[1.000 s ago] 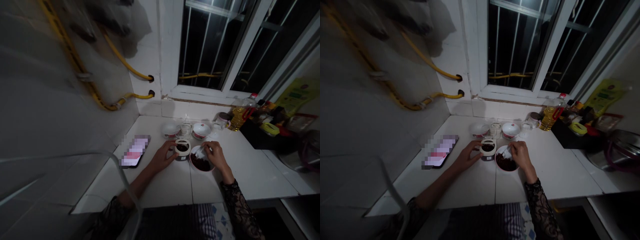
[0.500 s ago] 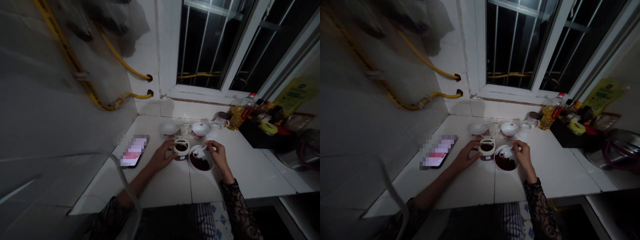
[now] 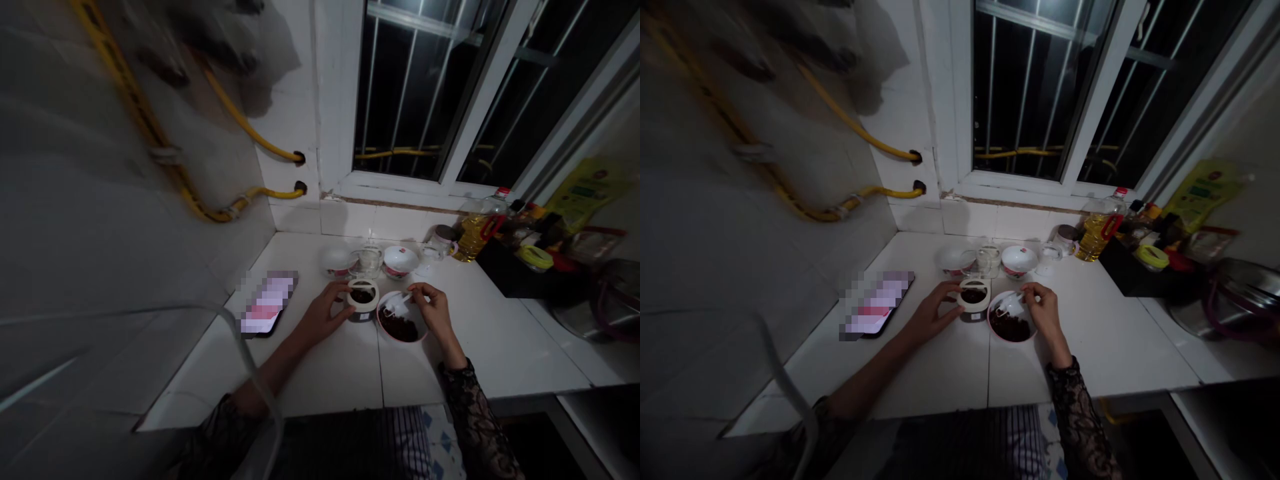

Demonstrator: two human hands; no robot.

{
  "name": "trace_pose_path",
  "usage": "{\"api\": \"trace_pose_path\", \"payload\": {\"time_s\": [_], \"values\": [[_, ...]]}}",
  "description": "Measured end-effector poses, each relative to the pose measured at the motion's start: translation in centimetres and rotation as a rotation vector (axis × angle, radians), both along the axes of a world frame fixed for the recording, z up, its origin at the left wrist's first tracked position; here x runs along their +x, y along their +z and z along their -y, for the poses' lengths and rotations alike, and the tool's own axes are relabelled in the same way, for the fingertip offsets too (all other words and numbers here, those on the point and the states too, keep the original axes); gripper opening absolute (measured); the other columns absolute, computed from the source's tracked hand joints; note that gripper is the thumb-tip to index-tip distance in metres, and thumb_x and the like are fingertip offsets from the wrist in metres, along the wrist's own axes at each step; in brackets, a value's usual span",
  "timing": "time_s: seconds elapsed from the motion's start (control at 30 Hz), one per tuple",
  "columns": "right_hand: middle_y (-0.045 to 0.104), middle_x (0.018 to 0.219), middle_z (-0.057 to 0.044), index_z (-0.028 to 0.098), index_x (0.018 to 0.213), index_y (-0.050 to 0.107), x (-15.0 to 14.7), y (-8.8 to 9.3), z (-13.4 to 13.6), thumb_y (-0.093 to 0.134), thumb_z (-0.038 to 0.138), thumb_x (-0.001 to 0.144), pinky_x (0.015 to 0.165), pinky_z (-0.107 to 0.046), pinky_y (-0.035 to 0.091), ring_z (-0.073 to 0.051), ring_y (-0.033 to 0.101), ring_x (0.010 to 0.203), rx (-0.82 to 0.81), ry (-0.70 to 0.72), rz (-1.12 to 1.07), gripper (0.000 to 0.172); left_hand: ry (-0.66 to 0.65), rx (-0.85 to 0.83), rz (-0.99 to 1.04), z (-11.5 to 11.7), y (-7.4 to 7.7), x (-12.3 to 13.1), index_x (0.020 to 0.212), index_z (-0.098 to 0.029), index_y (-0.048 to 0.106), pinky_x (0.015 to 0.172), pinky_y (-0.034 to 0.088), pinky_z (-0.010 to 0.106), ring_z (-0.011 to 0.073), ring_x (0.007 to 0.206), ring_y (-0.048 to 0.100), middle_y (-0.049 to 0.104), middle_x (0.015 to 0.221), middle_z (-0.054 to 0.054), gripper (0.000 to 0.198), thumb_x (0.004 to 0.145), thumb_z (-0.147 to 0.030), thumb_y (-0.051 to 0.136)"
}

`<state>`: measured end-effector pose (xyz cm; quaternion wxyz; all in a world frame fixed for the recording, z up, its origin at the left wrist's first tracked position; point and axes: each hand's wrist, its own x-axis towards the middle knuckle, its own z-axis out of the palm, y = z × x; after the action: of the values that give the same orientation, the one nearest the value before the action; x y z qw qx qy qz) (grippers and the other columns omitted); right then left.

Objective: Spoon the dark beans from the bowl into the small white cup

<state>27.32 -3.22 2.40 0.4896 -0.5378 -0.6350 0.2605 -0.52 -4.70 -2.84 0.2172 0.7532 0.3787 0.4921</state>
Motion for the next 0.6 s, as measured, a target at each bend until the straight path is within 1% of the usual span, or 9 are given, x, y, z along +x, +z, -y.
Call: {"api": "trace_pose_path", "payload": {"time_s": [0.17, 0.33, 0.6], "values": [[0.059, 0.054, 0.000, 0.020, 0.072, 0.068, 0.20, -0.11, -0.35, 0.060, 0.051, 0.070, 0.057, -0.029, 0.044, -0.018, 0.056, 0.056, -0.071, -0.019, -0.126, 0.032, -0.004, 0.007, -0.003, 0.05, 0.16, -0.03, 0.120, -0.024, 0.057, 0.087, 0.062, 0.036, 0.0258, 0.124, 0.062, 0.062, 0.132, 0.012, 0.030, 0.093, -0.036, 0.063], [0.059, 0.053, 0.000, 0.020, 0.073, 0.069, 0.50, -0.18, -0.73, 0.063, 0.050, 0.066, 0.057, -0.030, 0.043, -0.018, 0.054, 0.055, -0.101, -0.025, -0.177, 0.032, -0.003, 0.000, -0.005, 0.03, 0.08, -0.07, 0.119, -0.023, 0.057, 0.086, 0.062, 0.036, 0.0267, 0.125, 0.061, 0.063, 0.130, 0.012, 0.030, 0.092, -0.036, 0.064], [0.059, 0.053, 0.000, 0.020, 0.073, 0.068, 0.73, -0.31, -0.98, 0.064, 0.049, 0.067, 0.056, -0.029, 0.042, -0.017, 0.054, 0.055, -0.075, -0.026, -0.193, 0.030, 0.006, -0.018, 0.002, -0.05, 0.04, 0.01, 0.118, -0.024, 0.059, 0.088, 0.061, 0.037, 0.0261, 0.122, 0.063, 0.062, 0.133, 0.013, 0.030, 0.091, -0.035, 0.064]]}}
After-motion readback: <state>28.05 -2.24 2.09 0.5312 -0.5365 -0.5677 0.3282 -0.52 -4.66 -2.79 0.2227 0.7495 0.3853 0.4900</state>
